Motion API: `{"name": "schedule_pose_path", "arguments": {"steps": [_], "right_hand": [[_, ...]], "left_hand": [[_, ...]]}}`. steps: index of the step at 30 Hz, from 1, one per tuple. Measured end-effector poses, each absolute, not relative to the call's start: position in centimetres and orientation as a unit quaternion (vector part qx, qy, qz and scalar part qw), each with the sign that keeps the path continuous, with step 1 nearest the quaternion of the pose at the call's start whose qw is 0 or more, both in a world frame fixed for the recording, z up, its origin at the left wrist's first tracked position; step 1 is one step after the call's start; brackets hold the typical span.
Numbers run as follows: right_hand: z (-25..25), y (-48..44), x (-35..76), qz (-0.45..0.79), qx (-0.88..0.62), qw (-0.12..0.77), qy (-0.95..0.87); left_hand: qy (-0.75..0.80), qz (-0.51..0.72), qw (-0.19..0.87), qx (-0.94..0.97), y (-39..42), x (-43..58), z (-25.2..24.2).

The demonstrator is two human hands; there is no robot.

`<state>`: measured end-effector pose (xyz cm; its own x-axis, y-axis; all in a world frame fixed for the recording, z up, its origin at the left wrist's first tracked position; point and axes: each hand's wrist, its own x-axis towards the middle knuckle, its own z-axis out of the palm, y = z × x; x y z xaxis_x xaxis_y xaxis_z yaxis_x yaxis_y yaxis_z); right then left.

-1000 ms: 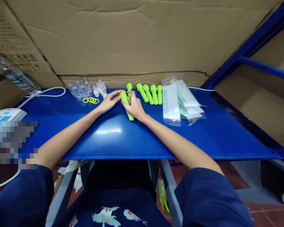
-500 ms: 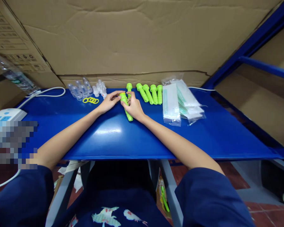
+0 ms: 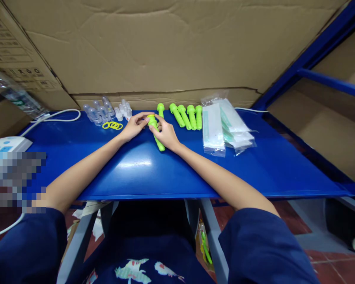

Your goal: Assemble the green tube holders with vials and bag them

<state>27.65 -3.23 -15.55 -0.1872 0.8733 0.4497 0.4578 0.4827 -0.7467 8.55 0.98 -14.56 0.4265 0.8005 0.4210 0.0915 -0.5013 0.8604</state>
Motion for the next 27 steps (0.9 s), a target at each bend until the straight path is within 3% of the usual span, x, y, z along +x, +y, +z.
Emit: {"name": "schedule_pose_path", "arguments": {"steps": [16,27], "right_hand": [[-16.4,-2.4,28.0,0.299,-0.433,0.438,-0.729],[-16.6,-2.4,27.5,0.467,-0.328,0.456,-0.683]], "left_hand": [[0.32,0.449,0.415,0.724,1.3,8.5,-15.0],[0.365,0.507,0.339,0.704,0.8,9.0,-14.4]]}}
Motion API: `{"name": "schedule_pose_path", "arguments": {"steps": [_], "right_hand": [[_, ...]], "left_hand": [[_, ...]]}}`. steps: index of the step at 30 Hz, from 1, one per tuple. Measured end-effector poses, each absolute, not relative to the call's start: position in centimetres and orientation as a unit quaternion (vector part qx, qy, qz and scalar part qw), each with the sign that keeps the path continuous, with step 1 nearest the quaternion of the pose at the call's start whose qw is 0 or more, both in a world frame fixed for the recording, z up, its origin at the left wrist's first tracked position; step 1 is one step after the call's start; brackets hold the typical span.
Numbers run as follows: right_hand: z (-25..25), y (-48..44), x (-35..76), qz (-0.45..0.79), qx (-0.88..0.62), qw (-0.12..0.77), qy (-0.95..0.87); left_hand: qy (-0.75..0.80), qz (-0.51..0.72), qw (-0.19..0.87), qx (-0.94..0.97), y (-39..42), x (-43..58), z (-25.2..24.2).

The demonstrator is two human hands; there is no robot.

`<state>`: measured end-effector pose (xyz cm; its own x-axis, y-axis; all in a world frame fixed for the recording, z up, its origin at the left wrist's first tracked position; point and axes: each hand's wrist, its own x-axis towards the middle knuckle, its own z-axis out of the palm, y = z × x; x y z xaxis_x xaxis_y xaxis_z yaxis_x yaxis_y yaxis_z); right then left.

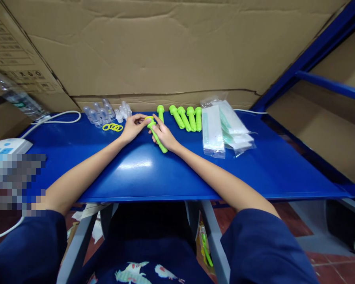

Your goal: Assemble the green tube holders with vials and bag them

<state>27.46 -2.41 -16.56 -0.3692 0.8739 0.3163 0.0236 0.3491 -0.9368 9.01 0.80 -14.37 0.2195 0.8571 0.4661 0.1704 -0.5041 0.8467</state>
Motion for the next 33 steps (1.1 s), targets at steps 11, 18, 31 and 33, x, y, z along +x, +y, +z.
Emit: {"name": "schedule_pose_path", "arguments": {"steps": [11,18,31,33], "right_hand": [[-15.8,-2.5,27.5,0.503,-0.324,0.436,-0.672],[-15.2,-2.5,27.6,0.575,-0.32,0.457,-0.598],[-15.1,-2.9,27.4,0.561,-0.319,0.467,-0.605],[-15.1,-2.9,27.3,0.564,-0.319,0.469,-0.599]], "left_hand": [[0.389,0.506,0.276,0.719,0.4,9.1,-14.2],[0.315,0.501,0.214,0.777,0.2,9.5,-14.5],[0.329,0.489,0.225,0.776,0.0,9.5,-14.2],[0.337,0.489,0.243,0.767,-0.3,9.5,-13.9]]}}
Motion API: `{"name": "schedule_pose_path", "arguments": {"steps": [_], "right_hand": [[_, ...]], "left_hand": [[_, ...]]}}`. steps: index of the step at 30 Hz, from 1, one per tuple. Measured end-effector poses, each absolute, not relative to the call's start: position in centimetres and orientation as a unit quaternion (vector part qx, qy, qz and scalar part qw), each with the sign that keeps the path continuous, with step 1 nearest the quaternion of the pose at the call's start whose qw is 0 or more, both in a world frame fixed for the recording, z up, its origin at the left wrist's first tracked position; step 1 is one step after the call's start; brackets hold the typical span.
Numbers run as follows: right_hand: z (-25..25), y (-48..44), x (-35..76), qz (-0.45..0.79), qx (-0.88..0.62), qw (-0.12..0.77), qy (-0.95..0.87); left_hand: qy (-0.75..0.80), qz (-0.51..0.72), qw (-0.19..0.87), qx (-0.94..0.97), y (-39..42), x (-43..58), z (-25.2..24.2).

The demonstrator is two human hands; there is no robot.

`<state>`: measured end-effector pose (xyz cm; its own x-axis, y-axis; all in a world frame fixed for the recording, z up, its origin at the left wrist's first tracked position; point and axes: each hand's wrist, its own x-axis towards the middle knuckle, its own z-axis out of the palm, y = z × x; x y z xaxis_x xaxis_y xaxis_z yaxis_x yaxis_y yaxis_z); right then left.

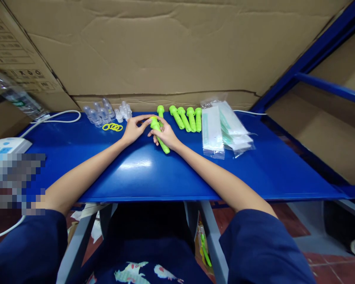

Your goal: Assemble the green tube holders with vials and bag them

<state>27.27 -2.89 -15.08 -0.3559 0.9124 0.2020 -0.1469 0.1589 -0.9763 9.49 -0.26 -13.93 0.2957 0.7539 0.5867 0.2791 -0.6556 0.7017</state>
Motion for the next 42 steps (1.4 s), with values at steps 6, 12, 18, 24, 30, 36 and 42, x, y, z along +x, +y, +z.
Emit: {"name": "schedule_pose_path", "arguments": {"steps": [6,12,18,24,30,36,42], "right_hand": [[-15.4,-2.8,27.0,0.565,-0.327,0.479,-0.587],[-15.6,-2.7,27.0,0.562,-0.334,0.477,-0.587],[-15.3,-3.0,27.0,0.563,-0.349,0.472,-0.581],[-15.2,-3.2,27.0,0.562,-0.358,0.466,-0.582],[-15.1,-3.2,26.8,0.548,-0.378,0.474,-0.576],[-14.8,-3.2,25.9,0.542,-0.407,0.488,-0.551],[-15.1,-3.2,25.4,0.535,-0.412,0.502,-0.541]], "left_hand": [[0.376,0.492,0.237,0.749,-0.8,9.5,-13.4],[0.395,0.47,0.198,0.764,-1.0,9.5,-12.6],[0.401,0.479,0.222,0.748,-1.4,9.5,-12.3],[0.414,0.494,0.24,0.725,-1.4,9.6,-12.8],[0.426,0.495,0.22,0.725,-1.4,9.9,-13.2],[0.429,0.505,0.22,0.716,-1.3,9.8,-13.1],[0.43,0.507,0.224,0.713,-1.7,9.8,-12.9]]}}
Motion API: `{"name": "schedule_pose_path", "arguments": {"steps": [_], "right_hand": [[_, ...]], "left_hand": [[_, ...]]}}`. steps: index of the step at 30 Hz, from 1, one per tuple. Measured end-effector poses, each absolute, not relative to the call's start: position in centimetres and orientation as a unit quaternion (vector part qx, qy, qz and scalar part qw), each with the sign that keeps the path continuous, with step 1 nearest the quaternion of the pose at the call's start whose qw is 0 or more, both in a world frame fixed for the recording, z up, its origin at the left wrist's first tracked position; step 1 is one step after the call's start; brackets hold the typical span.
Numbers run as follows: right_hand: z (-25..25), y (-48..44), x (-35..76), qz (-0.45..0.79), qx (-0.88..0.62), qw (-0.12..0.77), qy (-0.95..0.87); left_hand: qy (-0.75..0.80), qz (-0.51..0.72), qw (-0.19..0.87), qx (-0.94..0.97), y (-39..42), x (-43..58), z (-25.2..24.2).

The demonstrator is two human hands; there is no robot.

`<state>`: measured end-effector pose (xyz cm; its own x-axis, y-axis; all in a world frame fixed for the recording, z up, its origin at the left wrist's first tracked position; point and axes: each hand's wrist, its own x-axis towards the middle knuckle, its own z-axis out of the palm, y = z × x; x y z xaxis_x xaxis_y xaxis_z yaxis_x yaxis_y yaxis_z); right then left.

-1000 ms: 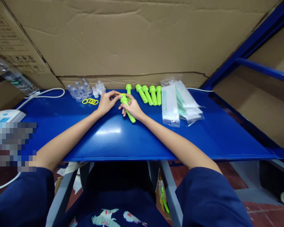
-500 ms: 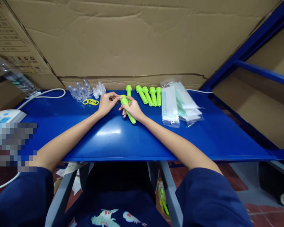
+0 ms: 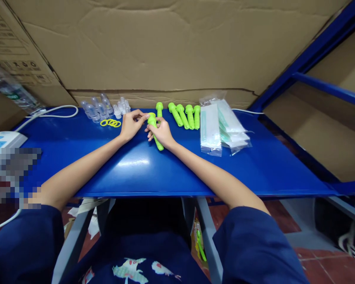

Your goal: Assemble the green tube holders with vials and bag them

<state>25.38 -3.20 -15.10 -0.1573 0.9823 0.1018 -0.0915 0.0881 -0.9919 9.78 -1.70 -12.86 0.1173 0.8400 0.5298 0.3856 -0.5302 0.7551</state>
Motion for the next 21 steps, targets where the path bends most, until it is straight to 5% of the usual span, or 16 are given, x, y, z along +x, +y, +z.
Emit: {"name": "schedule_pose_path", "arguments": {"steps": [21], "right_hand": [[-15.02,-3.96,25.35,0.529,-0.418,0.503,-0.541]], "left_hand": [[0.46,0.49,0.155,0.724,-2.19,10.13,-12.97]]}}
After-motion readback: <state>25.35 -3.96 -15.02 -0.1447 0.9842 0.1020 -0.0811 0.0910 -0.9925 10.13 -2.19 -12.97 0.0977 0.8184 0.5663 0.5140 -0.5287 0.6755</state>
